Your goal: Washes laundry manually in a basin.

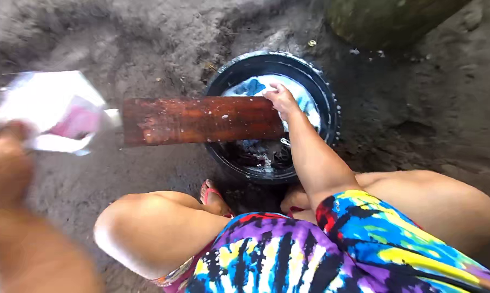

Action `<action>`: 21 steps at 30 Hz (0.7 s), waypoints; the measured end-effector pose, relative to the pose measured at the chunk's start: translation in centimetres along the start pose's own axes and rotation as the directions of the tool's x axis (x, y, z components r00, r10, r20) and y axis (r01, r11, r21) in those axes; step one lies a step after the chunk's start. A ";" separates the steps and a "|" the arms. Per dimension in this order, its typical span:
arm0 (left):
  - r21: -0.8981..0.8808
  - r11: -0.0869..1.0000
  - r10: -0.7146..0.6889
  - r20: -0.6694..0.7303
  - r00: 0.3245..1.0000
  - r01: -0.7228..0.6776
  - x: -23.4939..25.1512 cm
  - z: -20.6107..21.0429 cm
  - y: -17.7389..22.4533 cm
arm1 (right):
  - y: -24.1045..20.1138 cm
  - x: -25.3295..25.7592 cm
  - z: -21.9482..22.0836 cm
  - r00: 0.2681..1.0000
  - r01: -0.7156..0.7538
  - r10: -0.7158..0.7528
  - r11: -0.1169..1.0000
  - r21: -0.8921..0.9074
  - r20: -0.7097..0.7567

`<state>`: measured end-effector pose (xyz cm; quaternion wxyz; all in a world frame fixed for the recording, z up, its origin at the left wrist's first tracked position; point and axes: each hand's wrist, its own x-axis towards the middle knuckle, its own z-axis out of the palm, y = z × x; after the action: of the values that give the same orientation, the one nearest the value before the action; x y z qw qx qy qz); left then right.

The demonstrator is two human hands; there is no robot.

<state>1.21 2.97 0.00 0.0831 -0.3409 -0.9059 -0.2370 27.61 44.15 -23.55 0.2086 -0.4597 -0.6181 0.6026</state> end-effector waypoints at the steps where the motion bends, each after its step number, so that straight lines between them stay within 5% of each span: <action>1: -0.012 1.000 0.021 0.008 1.000 -0.021 0.7 1.1 2.7 | -2.6 -0.8 1.3 0.986 0.113 -0.115 0.993 0.025 0.117; 3: -0.099 0.995 0.032 0.107 0.994 -0.021 1.6 3.3 8.2 | -7.8 -3.0 3.4 0.902 0.329 -0.332 0.943 0.057 0.275; 7: -0.418 0.908 0.173 0.326 0.929 -0.023 3.4 10.7 12.7 | -13.1 -6.5 5.4 0.672 0.696 -0.659 0.718 0.017 0.338; 10: -0.499 0.866 0.272 0.419 0.866 -0.030 3.2 14.7 15.1 | -13.2 -7.3 4.6 0.711 0.695 -0.584 0.670 -0.261 0.392; 13: -0.530 0.848 0.270 0.441 0.856 0.005 3.2 16.6 15.2 | -11.6 -7.7 4.6 0.751 0.656 -0.578 0.597 -0.462 0.319; 15: -0.632 0.767 0.217 0.414 0.884 0.108 3.5 18.1 14.1 | -11.4 -8.6 5.6 0.668 0.719 -0.701 0.519 -0.463 0.251; 18: -0.759 0.587 0.239 0.494 0.836 0.282 3.8 21.1 11.4 | -12.4 -9.9 6.3 0.552 0.792 -0.821 0.462 -0.400 0.145; 21: -0.743 0.561 0.286 0.589 0.756 0.366 2.8 23.0 10.3 | -13.9 -10.2 5.4 0.498 0.850 -0.863 0.505 -0.149 -0.085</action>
<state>6.13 22.54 -15.36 -0.4135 -0.3758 -0.6619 -0.4998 23.82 34.81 -8.56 0.5048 -0.1448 -0.7729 0.3562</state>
